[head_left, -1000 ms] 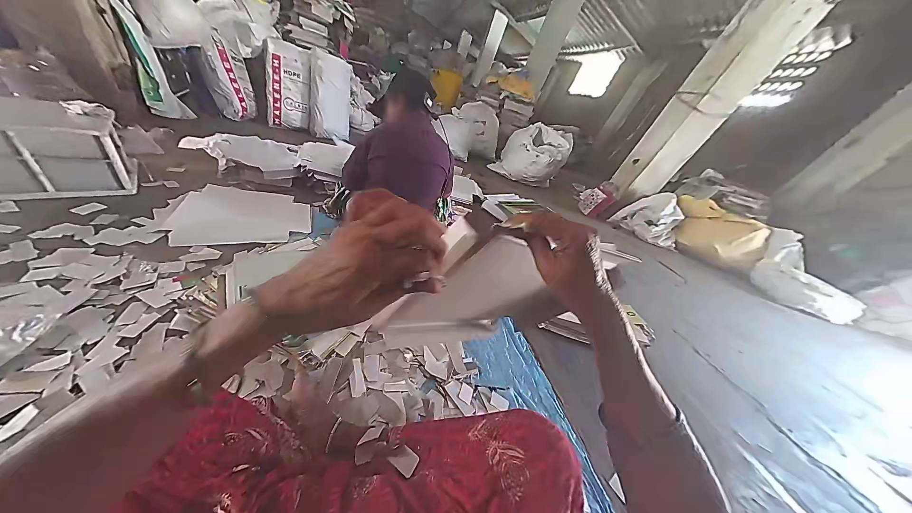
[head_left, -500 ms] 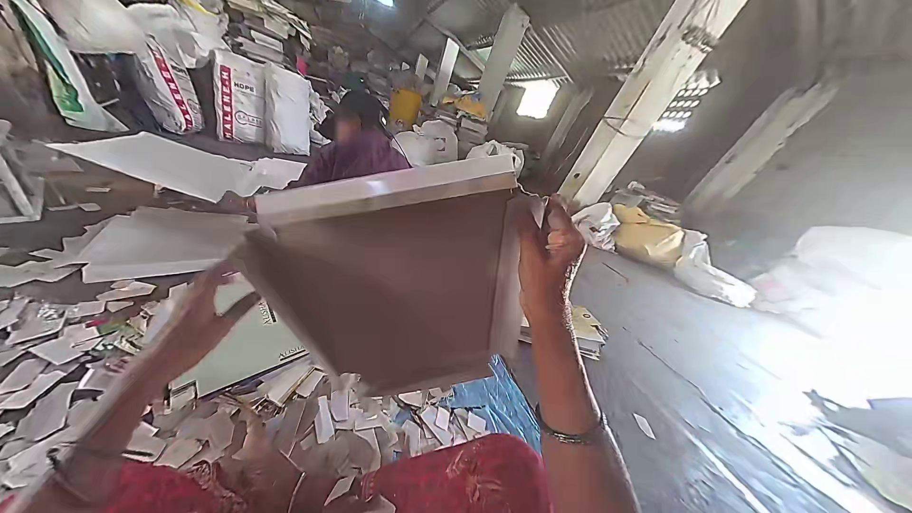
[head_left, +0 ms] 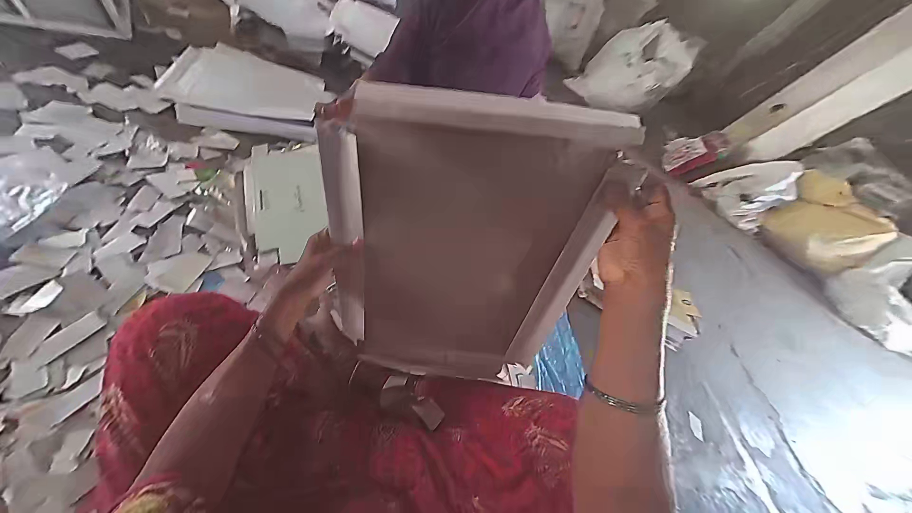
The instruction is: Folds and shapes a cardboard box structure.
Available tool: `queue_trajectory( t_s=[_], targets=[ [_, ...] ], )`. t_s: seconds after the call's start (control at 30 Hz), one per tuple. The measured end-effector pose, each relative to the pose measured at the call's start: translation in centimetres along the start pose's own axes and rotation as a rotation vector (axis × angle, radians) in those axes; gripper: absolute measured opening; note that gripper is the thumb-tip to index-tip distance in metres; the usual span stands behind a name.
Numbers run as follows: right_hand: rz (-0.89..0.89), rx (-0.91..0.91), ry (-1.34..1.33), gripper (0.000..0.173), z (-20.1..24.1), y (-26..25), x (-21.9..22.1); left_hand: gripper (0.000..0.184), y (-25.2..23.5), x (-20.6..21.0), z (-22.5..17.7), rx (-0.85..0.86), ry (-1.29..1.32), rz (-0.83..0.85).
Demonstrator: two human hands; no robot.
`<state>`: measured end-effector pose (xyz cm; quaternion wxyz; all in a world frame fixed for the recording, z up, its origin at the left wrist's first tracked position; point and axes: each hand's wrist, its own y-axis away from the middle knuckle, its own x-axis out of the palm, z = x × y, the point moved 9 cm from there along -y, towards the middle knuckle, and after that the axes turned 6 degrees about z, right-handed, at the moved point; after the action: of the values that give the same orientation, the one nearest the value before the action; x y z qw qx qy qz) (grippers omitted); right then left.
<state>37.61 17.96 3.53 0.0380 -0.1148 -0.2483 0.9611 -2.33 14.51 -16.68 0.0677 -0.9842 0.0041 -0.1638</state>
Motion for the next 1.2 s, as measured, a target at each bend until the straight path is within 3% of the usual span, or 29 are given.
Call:
queue_trajectory(
  t_s=[0.13, 0.27, 0.37, 0.47, 0.57, 0.67, 0.77, 0.83, 0.93, 1.0, 1.13, 1.2],
  targets=[
    [0.165, 0.074, 0.040, 0.055, -4.7, 1.1, 1.0, 0.021, -0.5, 0.2, 0.2, 0.065, 0.150, 0.006],
    [0.300, 0.249, 0.174, 0.050, -10.3, 3.6, 2.0, 0.013, -0.8, -1.2, 0.1, 0.101, 0.274, -0.099],
    [0.364, 0.380, 0.223, 0.041, -11.7, 5.3, 2.7, 0.025, -1.6, -3.5, 0.2, 0.123, 0.350, -0.150],
    [0.343, 0.338, 0.098, 0.031, -10.5, 5.4, 3.0, 0.041, -2.1, -4.7, 0.6, 0.072, 0.328, -0.146],
    [0.291, 0.277, 0.040, 0.026, -9.4, 5.0, 3.2, 0.070, -1.7, -3.9, 1.2, 0.001, 0.155, -0.062],
    [0.189, 0.273, 0.038, 0.035, -8.7, 5.3, 2.4, 0.089, -1.3, -2.1, 2.0, -0.055, 0.032, 0.016],
    [0.121, 0.238, 0.003, 0.035, -7.7, 6.0, 1.5, 0.095, -1.5, -0.4, 2.8, -0.103, -0.110, 0.120],
    [0.090, 0.235, -0.010, 0.044, -7.0, 6.6, 1.7, 0.086, -1.3, -0.5, 3.4, -0.095, -0.138, 0.131],
    [0.001, 0.205, -0.039, 0.045, -6.8, 6.7, 1.1, 0.047, -1.0, -1.4, 3.7, -0.122, -0.052, 0.073],
    [-0.051, 0.193, -0.002, 0.046, -6.5, 6.6, 0.2, 0.033, -1.2, -1.5, 3.8, -0.130, -0.023, 0.084],
    [-0.098, 0.175, -0.062, 0.043, -6.3, 6.4, -0.6, 0.022, -0.4, 0.1, 3.7, -0.157, 0.055, 0.226],
    [-0.116, 0.180, -0.083, 0.038, -6.0, 6.5, -0.6, 0.026, 0.7, 0.6, 3.7, -0.155, 0.084, 0.268]
  ],
)
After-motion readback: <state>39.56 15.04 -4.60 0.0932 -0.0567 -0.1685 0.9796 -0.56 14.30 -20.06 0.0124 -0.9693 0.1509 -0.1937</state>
